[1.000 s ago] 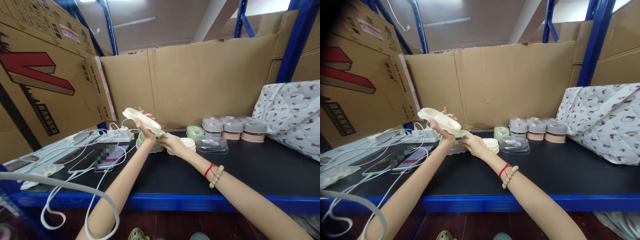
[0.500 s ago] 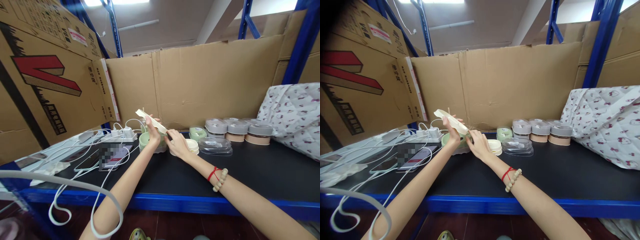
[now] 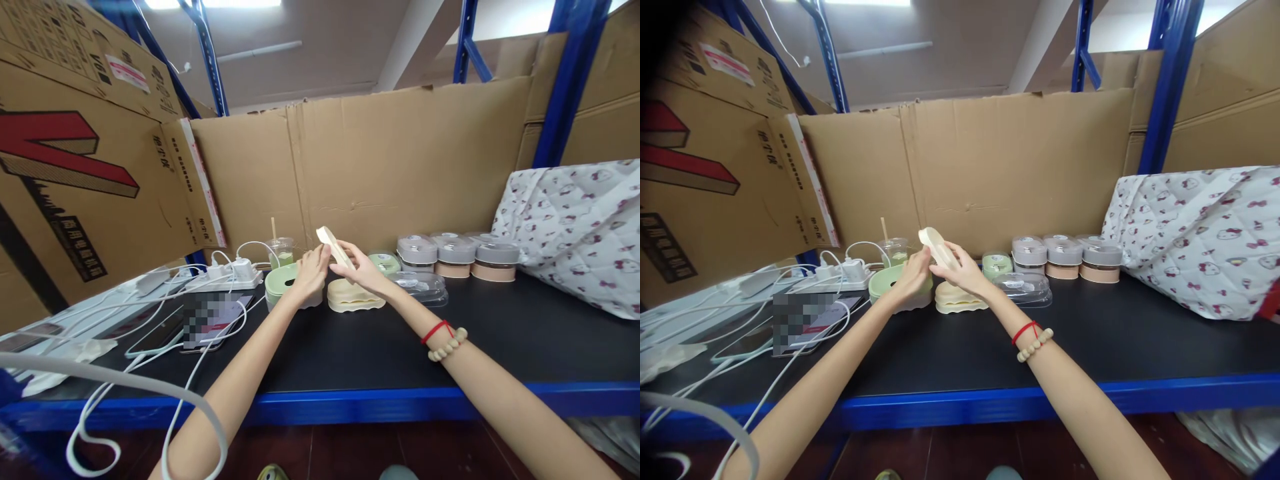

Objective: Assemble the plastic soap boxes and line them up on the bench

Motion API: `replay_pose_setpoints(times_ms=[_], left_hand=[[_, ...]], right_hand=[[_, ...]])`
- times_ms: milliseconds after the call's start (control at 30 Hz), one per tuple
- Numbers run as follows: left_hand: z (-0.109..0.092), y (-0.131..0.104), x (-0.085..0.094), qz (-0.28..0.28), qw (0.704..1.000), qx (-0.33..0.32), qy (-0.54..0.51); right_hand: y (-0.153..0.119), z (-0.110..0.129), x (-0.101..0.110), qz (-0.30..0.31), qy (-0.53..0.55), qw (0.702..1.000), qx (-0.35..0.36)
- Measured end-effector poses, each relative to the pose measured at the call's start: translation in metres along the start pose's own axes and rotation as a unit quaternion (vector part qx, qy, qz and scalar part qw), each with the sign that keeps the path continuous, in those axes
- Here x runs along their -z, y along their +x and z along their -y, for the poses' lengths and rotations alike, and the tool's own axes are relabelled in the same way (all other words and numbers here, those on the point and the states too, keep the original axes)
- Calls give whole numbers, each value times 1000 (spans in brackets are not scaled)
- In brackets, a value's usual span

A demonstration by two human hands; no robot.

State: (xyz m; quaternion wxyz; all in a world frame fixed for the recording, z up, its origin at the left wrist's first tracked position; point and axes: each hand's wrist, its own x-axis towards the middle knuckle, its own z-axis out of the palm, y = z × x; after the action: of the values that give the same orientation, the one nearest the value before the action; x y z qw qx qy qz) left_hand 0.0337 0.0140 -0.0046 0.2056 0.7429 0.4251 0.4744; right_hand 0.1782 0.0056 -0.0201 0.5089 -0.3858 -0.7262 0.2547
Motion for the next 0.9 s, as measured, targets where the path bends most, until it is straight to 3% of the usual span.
replay_pose_setpoints(times_ms=[100, 200, 300, 433, 533, 667, 800, 900], left_hand=[[2, -2, 8, -9, 978, 33, 206], [1, -6, 13, 44, 895, 38, 443], [-1, -8, 13, 90, 852, 24, 515], [-2, -5, 7, 66, 872, 57, 482], [0, -3, 3, 47, 887, 70, 453], [4, -2, 2, 62, 897, 31, 437], [11, 0, 1, 83, 916, -35, 391], [17, 3, 1, 90, 931, -76, 344]], right_hand=[[0, -2, 26, 9, -135, 990, -26], [-3, -3, 48, 112, -198, 970, -83], [-6, -1, 57, 194, -220, 947, -130], [-7, 2, 52, 238, -253, 928, -138], [-8, 4, 47, 227, -304, 918, -118], [-8, 9, 44, 224, -361, 900, -97], [-11, 16, 40, 265, -368, 879, -149], [-15, 20, 31, 241, -406, 863, -179]])
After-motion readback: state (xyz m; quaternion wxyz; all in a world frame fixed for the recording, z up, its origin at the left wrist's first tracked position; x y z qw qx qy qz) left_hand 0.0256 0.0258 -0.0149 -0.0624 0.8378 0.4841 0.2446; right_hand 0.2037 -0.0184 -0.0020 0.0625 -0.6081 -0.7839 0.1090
